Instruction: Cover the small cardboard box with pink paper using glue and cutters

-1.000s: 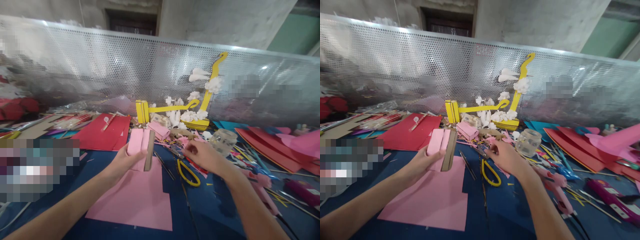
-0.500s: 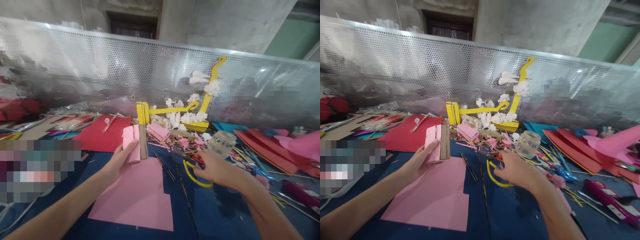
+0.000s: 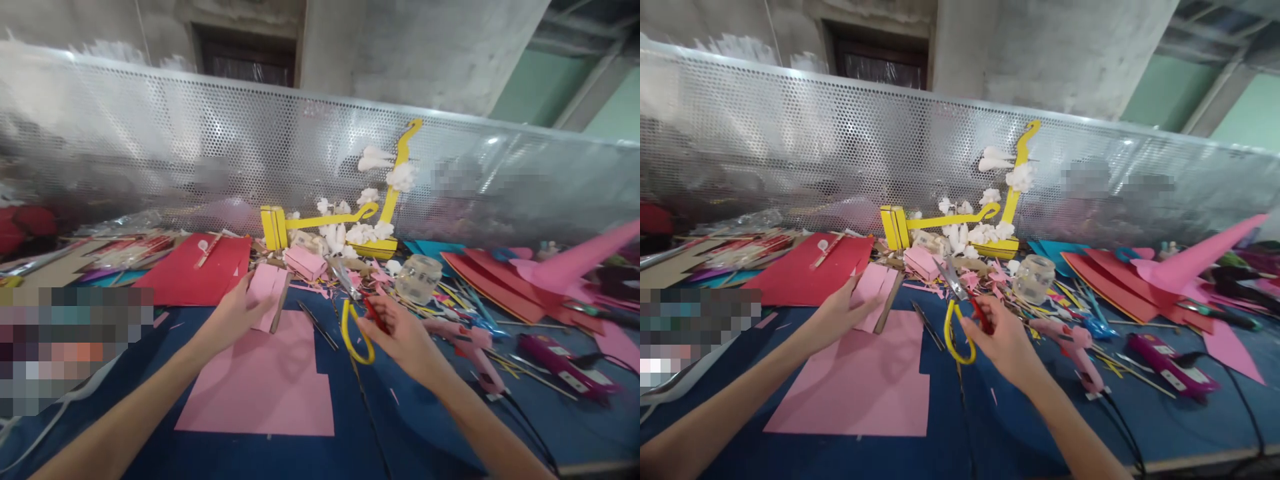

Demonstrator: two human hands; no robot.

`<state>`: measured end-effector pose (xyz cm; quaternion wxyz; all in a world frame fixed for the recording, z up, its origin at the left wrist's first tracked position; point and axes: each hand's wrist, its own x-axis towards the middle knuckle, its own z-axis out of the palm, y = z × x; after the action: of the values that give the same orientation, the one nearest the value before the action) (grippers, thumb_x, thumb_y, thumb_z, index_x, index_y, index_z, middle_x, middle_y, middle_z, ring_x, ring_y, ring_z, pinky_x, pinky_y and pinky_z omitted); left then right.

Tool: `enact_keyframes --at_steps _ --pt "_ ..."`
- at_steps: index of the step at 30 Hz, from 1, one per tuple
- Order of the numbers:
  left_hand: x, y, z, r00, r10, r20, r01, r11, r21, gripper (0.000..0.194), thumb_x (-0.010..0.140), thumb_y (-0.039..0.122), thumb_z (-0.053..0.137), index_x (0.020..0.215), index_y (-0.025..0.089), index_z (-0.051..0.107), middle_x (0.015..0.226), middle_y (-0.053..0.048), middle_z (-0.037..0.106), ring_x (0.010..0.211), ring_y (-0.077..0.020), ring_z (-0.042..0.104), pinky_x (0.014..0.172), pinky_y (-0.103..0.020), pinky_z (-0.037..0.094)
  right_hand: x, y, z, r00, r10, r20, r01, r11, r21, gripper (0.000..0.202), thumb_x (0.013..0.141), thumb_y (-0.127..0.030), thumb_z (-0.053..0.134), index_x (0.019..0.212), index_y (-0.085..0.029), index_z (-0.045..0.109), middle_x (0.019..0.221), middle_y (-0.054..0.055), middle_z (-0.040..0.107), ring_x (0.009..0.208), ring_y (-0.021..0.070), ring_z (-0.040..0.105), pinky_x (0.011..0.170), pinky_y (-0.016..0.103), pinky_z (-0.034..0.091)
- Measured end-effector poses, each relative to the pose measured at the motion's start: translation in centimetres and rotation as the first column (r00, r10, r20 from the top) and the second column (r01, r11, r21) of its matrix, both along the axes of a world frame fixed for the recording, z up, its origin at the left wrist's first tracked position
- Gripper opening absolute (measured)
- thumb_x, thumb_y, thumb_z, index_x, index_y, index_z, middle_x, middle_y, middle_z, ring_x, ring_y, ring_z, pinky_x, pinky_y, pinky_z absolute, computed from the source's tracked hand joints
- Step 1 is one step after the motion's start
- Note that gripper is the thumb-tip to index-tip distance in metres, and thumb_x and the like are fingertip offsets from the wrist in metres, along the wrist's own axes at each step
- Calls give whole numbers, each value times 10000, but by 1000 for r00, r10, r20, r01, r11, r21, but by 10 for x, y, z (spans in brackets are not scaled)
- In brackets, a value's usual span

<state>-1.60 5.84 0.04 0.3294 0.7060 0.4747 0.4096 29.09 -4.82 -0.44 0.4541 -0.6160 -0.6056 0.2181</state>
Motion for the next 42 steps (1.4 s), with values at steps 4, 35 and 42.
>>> enact_keyframes --at_steps 4,35,42 --pt "-7 12 -4 944 150 -295 -95 977 191 592 941 547 587 1394 166 571 1276 -166 714 1226 -377 664 1025 -496 520 -10 11 2 947 -85 310 37 987 158 421 887 -433 691 1227 -193 622 1112 127 740 958 293 714 878 466 572" --pt "113 43 143 938 105 -329 94 839 536 141 851 273 700 821 218 826 811 -46 785 783 -209 687 713 -328 502 -19 39 -10 902 -62 427 -44 971 234 353 870 -228 714 1204 -185 608 1007 97 699 901 265 684 811 404 556" --pt "89 118 169 796 379 -471 -79 837 541 173 829 255 671 903 208 819 962 -76 777 1007 -314 679 891 -420 515 -16 21 1 953 92 289 -126 987 101 362 834 -336 778 1139 -210 630 917 39 673 740 196 605 690 336 503"
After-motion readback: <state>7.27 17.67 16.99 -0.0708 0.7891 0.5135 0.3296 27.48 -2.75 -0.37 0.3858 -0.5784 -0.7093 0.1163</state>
